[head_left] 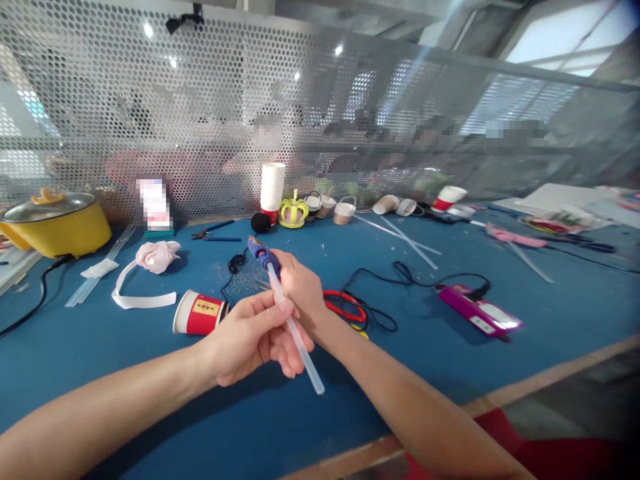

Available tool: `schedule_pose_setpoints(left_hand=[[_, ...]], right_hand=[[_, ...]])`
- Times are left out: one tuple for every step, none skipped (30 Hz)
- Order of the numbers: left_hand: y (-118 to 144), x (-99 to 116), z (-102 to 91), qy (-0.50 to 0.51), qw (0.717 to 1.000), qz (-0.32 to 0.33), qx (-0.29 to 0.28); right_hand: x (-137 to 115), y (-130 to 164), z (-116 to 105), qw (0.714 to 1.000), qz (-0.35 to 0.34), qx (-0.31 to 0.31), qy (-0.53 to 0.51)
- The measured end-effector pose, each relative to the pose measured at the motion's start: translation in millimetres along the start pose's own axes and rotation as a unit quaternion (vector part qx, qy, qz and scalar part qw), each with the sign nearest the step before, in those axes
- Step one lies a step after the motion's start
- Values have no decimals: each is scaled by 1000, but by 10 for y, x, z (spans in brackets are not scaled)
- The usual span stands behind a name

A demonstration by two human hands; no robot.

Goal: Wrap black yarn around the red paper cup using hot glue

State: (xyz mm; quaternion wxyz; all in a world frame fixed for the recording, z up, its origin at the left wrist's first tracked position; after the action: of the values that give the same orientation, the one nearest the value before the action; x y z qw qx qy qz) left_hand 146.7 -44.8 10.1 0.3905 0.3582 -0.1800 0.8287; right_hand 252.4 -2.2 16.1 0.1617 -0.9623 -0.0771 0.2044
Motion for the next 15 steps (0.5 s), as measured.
schedule_pose_setpoints(left_hand=[[-4, 1, -1, 1, 1000, 5, 1], [-8, 1, -3, 2, 1000, 9, 3], [-12, 0, -4, 4, 1000, 13, 6], [-14, -2, -3, 6, 1000, 14, 9], [-16, -4, -1, 10, 1000, 13, 14], [-17, -5, 4, 16, 1000, 13, 18], [-17, -3, 11, 21, 999, 15, 23], [-18, 1, 20, 27, 999, 18, 27], [-19, 7, 30, 32, 999, 24, 30], [-21, 14, 39, 37, 998, 30, 33], [-24, 20, 49, 39, 998, 35, 36], [-27, 26, 58, 42, 998, 39, 39], [-30, 31, 65, 45, 997, 42, 44], [-31, 34, 70, 49, 997, 43, 51], [-31, 35, 74, 54, 996, 43, 58]], right_hand=[[-3, 0, -1, 1000, 2, -3, 0], [-7, 1, -2, 1000, 4, -6, 0], [-12, 2, -4, 1000, 4, -9, 0], [-19, 5, -5, 1000, 4, -11, 0], [-26, 8, -7, 1000, 3, -12, 1], [-34, 13, -9, 1000, 3, -13, 2], [-42, 18, -11, 1000, 3, -15, 2], [-50, 23, -13, 1000, 3, -18, 2], [-58, 27, -14, 1000, 2, -21, 1], [-65, 32, -15, 1000, 1, -25, -1], [-70, 34, -16, 1000, 0, -28, -3], [-74, 36, -17, 1000, -2, -29, -4], [-76, 35, -17, 1000, -3, -30, -4], [-75, 33, -16, 1000, -2, -29, -3], [-74, 30, -15, 1000, 1, -28, -1]])
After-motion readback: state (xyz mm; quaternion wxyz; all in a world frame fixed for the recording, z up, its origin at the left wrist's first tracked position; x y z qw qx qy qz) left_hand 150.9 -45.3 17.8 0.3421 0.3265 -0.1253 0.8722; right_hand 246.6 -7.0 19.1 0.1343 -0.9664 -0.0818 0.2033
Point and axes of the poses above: each hand's wrist, its own y-axis away from the middle knuckle, its own z-axis out of the palm, x = y × z, the point moved 2 cm from there along -y, towards the middle knuckle, and after that the axes turned 3 degrees about -y, right-handed, at the moved point
